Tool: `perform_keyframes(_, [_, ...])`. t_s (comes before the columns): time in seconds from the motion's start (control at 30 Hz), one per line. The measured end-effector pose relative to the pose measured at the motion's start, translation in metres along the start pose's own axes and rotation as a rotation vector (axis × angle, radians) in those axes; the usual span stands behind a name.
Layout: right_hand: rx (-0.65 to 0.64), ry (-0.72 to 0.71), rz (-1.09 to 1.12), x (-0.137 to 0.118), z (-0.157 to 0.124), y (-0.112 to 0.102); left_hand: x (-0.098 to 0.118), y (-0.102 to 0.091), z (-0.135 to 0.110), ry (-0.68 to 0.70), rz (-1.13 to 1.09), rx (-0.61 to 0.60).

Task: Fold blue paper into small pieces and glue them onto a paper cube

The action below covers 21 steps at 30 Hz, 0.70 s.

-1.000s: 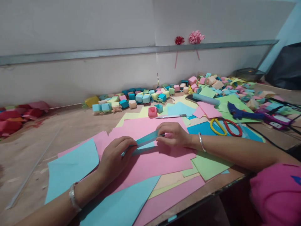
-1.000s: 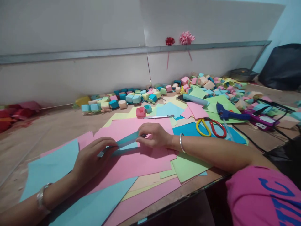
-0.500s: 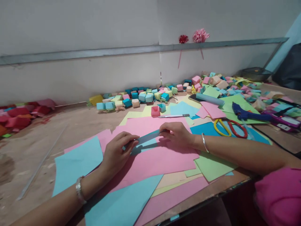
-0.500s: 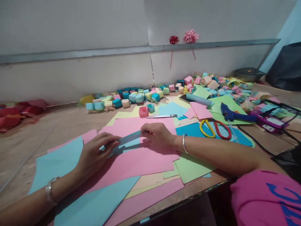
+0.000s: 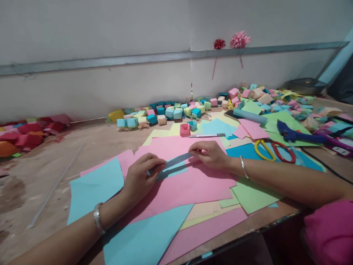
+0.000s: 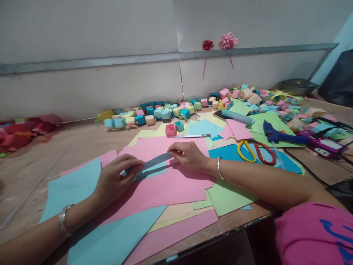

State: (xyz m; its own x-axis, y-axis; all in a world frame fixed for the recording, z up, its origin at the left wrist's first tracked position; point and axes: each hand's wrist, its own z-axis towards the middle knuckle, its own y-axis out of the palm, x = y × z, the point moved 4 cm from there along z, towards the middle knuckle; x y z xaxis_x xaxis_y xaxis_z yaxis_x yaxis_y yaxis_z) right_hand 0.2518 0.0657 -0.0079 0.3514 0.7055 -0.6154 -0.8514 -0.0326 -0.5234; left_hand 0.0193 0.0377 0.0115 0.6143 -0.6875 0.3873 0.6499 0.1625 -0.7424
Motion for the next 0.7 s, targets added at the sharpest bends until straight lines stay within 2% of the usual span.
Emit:
perform_keyframes(0.13, [0.049,-0.096,-0.016,-0.005,0.001,-0.003,-0.001,0.001,0.0,-0.05,-0.031,-0.01])
perform_keyframes(0.27, [0.055,-0.079,-0.066,-0.007,0.001,-0.003,-0.004,0.003,-0.001,-0.15,-0.08,-0.036])
perform_keyframes(0.7, [-0.139,-0.006,-0.223,-0.004,-0.003,0.008,-0.001,0.01,-0.005,-0.221,-0.048,-0.171])
